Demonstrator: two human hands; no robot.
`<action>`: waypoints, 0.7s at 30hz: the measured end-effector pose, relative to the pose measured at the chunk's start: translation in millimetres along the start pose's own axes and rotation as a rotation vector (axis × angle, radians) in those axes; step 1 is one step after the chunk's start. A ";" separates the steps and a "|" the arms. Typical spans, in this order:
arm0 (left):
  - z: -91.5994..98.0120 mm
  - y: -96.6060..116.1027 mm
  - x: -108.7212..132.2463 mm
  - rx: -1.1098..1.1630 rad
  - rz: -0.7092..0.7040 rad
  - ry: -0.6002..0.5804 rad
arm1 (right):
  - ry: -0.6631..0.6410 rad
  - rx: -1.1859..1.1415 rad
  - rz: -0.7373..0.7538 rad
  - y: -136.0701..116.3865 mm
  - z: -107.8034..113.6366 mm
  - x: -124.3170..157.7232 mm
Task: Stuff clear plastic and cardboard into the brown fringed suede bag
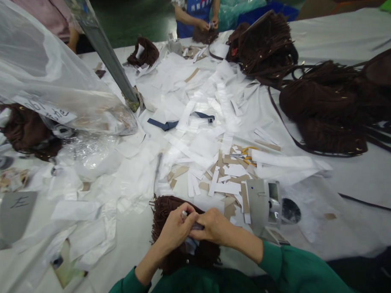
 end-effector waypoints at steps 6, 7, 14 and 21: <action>0.2 -15.1 -11.9 0.072 0.076 0.375 | 0.019 0.072 -0.185 8.4 4.6 -3.8; -0.2 -17.4 -13.8 0.078 0.072 0.351 | 0.020 0.074 -0.193 10.4 3.7 -4.1; -3.3 -19.0 -2.7 0.126 0.018 -0.327 | 0.018 0.061 -0.100 13.2 3.6 -1.6; 1.0 -14.2 21.1 0.342 0.159 -0.532 | 0.054 0.158 -0.064 12.0 -0.8 -0.1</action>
Point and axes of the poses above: each hand's wrist, its own x-axis away from the middle knuckle, its own z-axis out of the back of the hand, y = z × x, the point moved 5 cm from there along -x, towards the middle knuckle, and after that the axes turned 2 degrees about -x, right-handed, at the moved point
